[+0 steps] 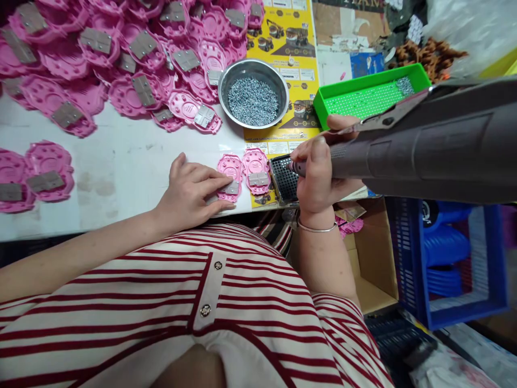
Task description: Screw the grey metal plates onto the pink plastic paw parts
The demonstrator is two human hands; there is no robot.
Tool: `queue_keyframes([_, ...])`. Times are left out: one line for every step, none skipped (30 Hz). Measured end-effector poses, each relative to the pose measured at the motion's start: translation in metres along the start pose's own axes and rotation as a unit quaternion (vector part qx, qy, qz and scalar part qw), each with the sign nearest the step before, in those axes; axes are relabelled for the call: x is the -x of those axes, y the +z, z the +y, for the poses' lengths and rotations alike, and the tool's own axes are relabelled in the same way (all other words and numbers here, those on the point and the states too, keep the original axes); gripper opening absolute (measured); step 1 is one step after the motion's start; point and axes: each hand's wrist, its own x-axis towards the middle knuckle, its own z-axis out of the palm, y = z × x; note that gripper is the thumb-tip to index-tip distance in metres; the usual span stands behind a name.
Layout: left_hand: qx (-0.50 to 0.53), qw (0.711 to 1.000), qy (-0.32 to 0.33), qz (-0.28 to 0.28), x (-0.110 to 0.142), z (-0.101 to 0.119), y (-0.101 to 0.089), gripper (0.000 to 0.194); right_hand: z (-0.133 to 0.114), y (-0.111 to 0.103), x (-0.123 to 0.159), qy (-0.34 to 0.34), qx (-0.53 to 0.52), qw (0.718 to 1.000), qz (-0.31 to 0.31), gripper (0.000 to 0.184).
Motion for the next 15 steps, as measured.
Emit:
queue_keyframes([0.000,1.000,0.001,-0.001,0.000,-0.001,0.000,0.040,-0.002,0.001,-0.001,0.002,-0.008,1.000,0.003,0.015])
queue_keyframes([0.000,1.000,0.003,-0.001,0.001,-0.002,0.001,0.044,-0.005,0.002,-0.002,0.006,-0.013,1.000,0.007,0.014])
queue_keyframes([0.001,1.000,0.005,0.000,0.001,-0.002,0.002,0.050,-0.010,0.003,-0.003,0.012,-0.015,1.000,0.009,0.014])
queue_keyframes([0.001,1.000,0.007,0.006,0.002,-0.003,0.002,0.058,-0.015,0.004,-0.004,0.019,-0.017,1.000,0.009,0.015])
queue_keyframes([0.002,1.000,0.008,0.016,0.002,-0.003,0.003,0.066,-0.020,0.006,-0.005,0.024,-0.023,0.999,0.009,0.015])
queue_keyframes([0.004,0.999,0.006,0.031,0.002,-0.003,0.003,0.072,-0.026,0.007,-0.005,0.028,-0.035,0.999,0.005,0.015])
queue_keyframes([0.007,0.999,0.004,0.049,0.001,-0.003,0.003,0.074,-0.032,0.009,-0.005,0.038,-0.052,0.998,-0.002,0.015])
queue_keyframes([0.011,0.998,0.002,0.067,0.000,-0.002,0.003,0.072,-0.038,0.011,-0.004,0.052,-0.072,0.996,-0.013,0.015])
queue_keyframes([0.018,0.997,0.004,0.081,-0.002,-0.001,0.003,0.067,-0.044,0.014,-0.003,0.068,-0.094,0.993,-0.027,0.015])
queue_keyframes([0.029,0.995,0.011,0.091,-0.004,0.000,0.003,0.061,-0.049,0.016,-0.001,0.092,-0.111,0.988,-0.045,0.015])
queue_keyframes([0.044,0.994,0.022,0.095,-0.006,0.001,0.002,0.055,-0.055,0.019,0.000,0.112,-0.128,0.983,-0.068,0.015])
queue_keyframes([0.063,0.993,0.036,0.092,-0.009,0.002,0.002,0.050,-0.061,0.022,0.002,0.123,-0.146,0.977,-0.092,0.015])
queue_keyframes([0.081,0.992,0.048,0.084,-0.011,0.003,0.001,0.043,-0.067,0.025,0.003,0.127,-0.165,0.972,-0.112,0.015])
queue_keyframes([0.098,0.991,0.056,0.072,-0.013,0.004,0.001,0.035,-0.074,0.028,0.005,0.144,-0.173,0.966,-0.129,0.014])
queue_keyframes([0.113,0.990,0.060,0.062,-0.013,0.005,0.000,0.026,-0.080,0.030,0.006,0.152,-0.183,0.961,-0.139,0.014])
